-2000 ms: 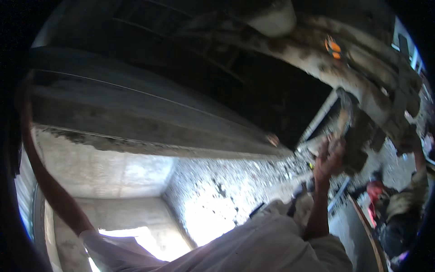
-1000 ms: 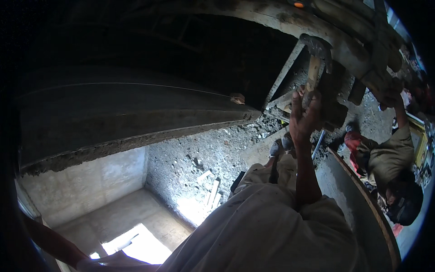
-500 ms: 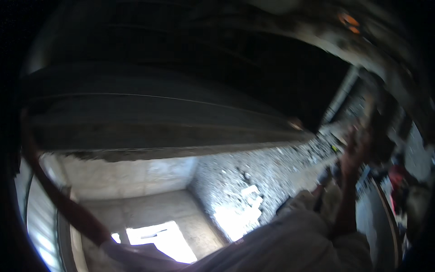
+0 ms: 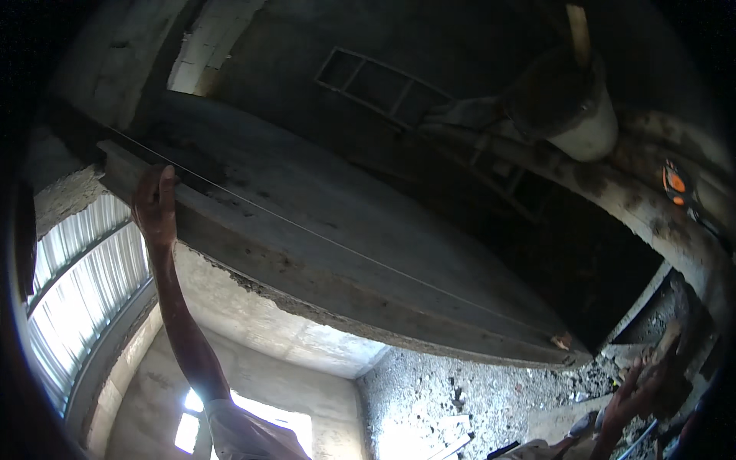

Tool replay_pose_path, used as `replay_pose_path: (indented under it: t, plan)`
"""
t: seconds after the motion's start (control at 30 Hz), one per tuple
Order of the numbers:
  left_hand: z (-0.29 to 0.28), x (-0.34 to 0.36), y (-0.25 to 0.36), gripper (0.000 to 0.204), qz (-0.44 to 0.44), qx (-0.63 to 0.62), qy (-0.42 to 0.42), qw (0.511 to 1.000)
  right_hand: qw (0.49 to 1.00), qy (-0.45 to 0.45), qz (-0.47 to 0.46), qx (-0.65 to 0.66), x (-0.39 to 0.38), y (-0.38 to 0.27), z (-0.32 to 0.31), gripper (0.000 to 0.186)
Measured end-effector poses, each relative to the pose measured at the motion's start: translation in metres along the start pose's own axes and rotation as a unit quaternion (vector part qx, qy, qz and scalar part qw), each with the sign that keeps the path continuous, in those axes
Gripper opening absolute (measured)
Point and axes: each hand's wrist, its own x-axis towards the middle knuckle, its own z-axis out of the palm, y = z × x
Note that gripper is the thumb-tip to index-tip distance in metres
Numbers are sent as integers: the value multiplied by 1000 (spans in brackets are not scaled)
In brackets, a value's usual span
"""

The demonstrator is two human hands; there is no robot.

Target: The person hammer nails into a wooden board and measures the distance between the board and a concrete column.

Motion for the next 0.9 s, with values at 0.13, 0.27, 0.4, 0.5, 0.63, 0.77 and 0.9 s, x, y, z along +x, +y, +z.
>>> replay_pose_path:
  t: [0.13, 0.27, 0.4, 0.5, 0.63, 0.77, 0.9]
  plan:
    - [-1, 2, 1, 20, -17, 3, -21, 1000, 997, 63, -21, -49, -3, 7, 12, 47]
    - [-1, 1, -1, 19, -13, 3, -12, 1000, 991, 38, -53, -115, 2, 11, 9, 47]
    - [1, -1, -4, 20, 17, -10, 14, 1000, 984, 13, -57, -166, 0, 23, 14, 47]
    - [1, 1, -4, 20, 45, 8, 26, 999, 983, 69, -82, -152, 2, 15, 16, 45]
    - [-5, 1, -5, 21, 79, 58, 66, 993, 981, 73, -88, -157, 7, 8, 12, 44]
    - [0, 2, -1, 22, 92, 94, 100, 986, 978, 44, -82, -184, 1, 19, 19, 45]
    - [0, 0, -1, 21, 17, 57, 51, 997, 994, 6, -6, -112, -2, 22, 26, 48]
